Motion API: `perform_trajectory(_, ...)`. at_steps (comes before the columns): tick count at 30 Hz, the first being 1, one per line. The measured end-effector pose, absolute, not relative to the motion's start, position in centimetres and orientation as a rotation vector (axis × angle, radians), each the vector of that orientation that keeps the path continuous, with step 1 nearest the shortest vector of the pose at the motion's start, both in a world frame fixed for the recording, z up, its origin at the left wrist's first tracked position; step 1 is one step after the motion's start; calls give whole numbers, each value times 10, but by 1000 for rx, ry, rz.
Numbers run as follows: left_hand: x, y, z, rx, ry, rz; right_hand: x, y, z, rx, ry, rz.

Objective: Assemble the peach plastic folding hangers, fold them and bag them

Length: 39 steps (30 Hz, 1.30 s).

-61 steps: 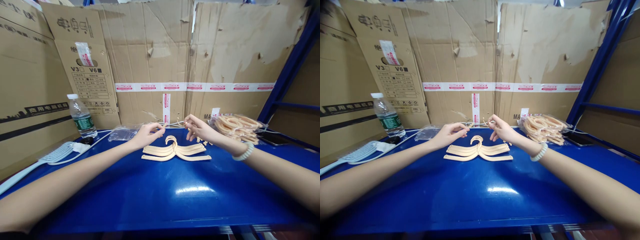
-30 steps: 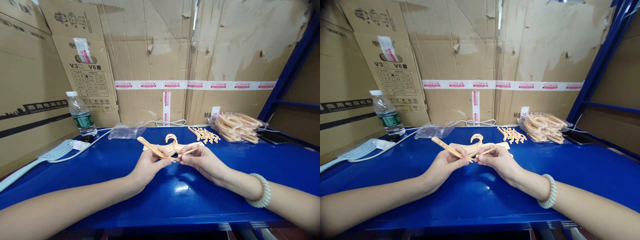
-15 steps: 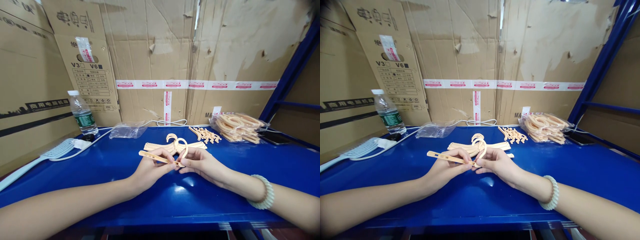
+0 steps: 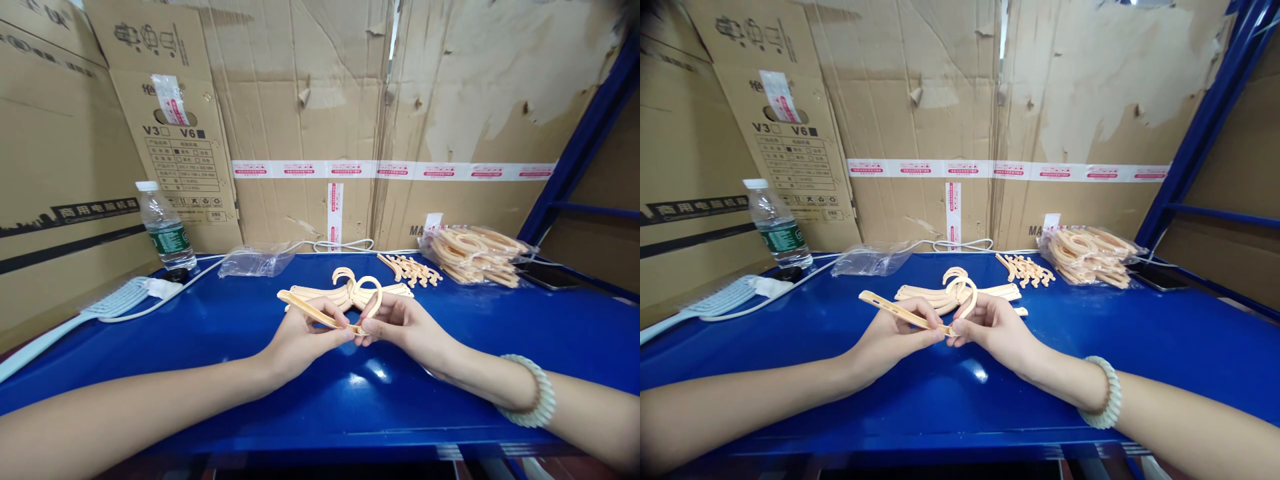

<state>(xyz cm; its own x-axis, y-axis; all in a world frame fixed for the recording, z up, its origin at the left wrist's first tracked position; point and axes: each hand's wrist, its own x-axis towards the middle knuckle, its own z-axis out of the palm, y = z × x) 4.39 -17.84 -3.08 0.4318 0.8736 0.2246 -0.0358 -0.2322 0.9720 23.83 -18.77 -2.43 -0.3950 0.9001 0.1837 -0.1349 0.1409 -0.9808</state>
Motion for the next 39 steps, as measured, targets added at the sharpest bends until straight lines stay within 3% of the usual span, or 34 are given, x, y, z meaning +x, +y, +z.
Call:
perform_trajectory(11,44,-174,-30,1702,887,1019,234,-191,-26,-785,-1509,1332)
perform_trajectory(17,45,-173,-32,1676,935,1061,236,-190,-26,-782,-1617,1131)
perform_trajectory(28,51,-175,-28,1460,737,939,235,-185,-24,-760,-1611,1220)
perform_trajectory(31,49,-175,-26,1458,772,936,254,-171,-12,-839,-1710,881)
perform_trajectory(36,49,-176,-23,1387,809,963,314,-123,9,-1030,-2236,-142)
perform_trajectory(39,50,-175,-24,1358,821,975,343,-97,8,-1053,-2419,-188)
